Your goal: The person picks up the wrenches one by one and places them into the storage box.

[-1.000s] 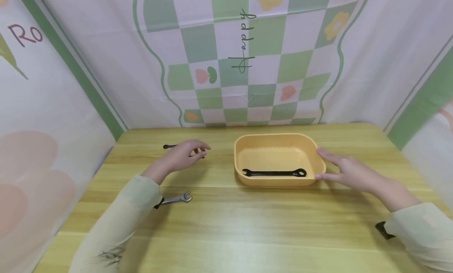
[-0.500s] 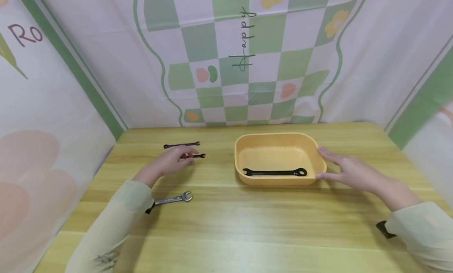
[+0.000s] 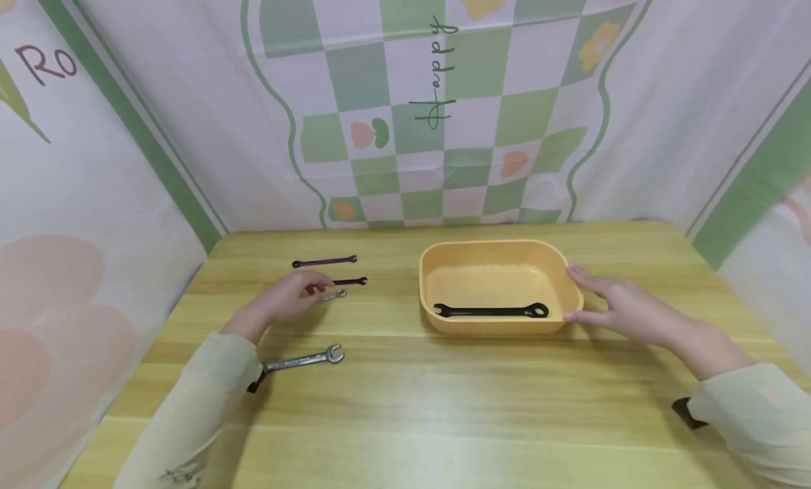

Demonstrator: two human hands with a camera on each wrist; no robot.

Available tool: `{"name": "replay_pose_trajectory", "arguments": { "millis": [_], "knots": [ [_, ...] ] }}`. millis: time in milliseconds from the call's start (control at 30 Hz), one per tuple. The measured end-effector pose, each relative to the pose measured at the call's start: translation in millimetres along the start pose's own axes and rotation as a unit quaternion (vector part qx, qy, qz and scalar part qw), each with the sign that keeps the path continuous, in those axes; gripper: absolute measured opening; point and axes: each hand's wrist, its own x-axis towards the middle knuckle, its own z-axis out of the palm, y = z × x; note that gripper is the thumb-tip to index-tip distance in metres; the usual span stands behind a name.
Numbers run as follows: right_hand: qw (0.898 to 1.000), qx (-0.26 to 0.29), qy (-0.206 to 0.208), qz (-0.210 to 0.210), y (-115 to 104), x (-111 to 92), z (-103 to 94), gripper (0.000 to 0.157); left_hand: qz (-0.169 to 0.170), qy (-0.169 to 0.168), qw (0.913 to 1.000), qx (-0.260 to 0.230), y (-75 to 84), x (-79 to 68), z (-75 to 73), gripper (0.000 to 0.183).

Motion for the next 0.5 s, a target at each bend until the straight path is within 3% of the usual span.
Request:
{"name": "replay_pose_trajectory", "arguments": {
  "millis": [500],
  "knots": [
    [1.0,-0.002,0.005,0.0,0,0,2.2,0.092,-0.015,-0.023,0.9996,0.001,-11.3,2.5,3.7,0.039]
  ]
}}
